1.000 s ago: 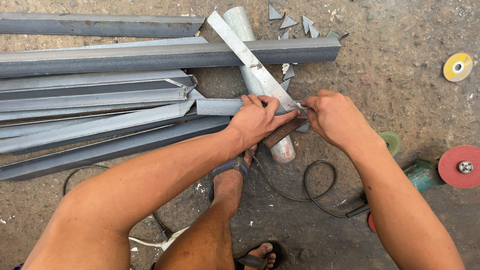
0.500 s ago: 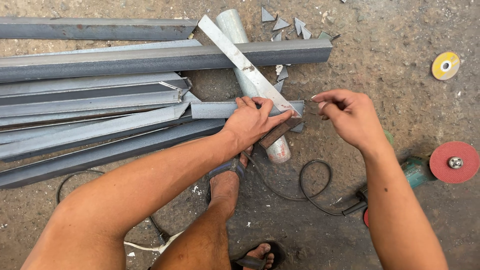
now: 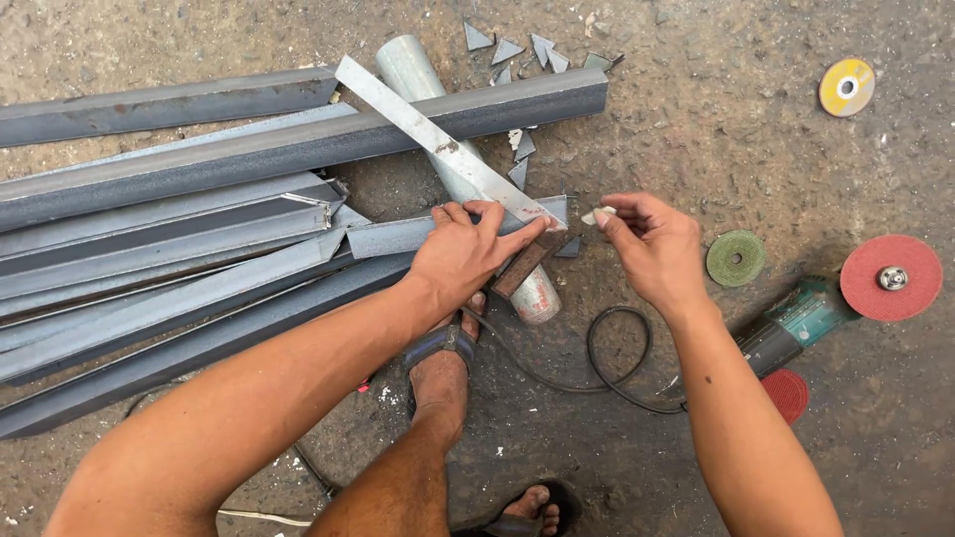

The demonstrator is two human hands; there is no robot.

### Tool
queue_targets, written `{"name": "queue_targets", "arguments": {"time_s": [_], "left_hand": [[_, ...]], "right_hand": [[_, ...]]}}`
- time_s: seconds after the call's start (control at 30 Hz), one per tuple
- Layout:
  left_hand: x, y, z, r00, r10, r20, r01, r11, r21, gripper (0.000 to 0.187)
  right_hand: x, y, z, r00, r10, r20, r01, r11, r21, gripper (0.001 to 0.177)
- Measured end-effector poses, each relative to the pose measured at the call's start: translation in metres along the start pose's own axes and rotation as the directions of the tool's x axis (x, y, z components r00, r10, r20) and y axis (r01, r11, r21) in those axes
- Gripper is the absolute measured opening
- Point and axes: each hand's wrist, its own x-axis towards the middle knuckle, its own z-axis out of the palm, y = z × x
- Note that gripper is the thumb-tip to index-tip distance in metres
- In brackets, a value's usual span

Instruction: Measuring, marking, and cutting metal angle bars using an angle grinder and a square.

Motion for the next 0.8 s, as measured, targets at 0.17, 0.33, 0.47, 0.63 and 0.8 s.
{"name": "queue_targets", "arguments": {"time_s": [0.17,0.33,0.47,0.63,0.8], "left_hand": [[0.0,0.001,0.002,1.0,-0.018,-0.022,0.018,1.0,-0.007,0.111],[0.0,0.006,0.009,0.994,-0.067,-0.087,0.068,0.998,0.004,0.101],[0.001,0.005,0.007,0.997,-0.067,-0.045,0.066,0.998,-0.022,0.105],[0.001,0.005,-0.001,0.996,-0.081,-0.031,0.079,0.996,-0.046,0.104],[0.001,0.008,0.001,0.992,-0.114,-0.057,0.111,0.992,-0.054,0.091]], "right_hand": [[0.001,-0.003,0.009,0.955,-0.285,0.083,0.296,0.928,-0.225,0.015],[0.003,0.002,0.023,0.863,-0.502,0.058,0.492,0.808,-0.325,0.009],[0.012,0.004,0.031,0.833,-0.546,0.089,0.536,0.755,-0.378,0.008],[0.02,-0.001,0.039,0.816,-0.561,0.141,0.563,0.715,-0.414,0.009],[0.024,-0.003,0.039,0.828,-0.514,0.224,0.559,0.719,-0.414,0.007]]}}
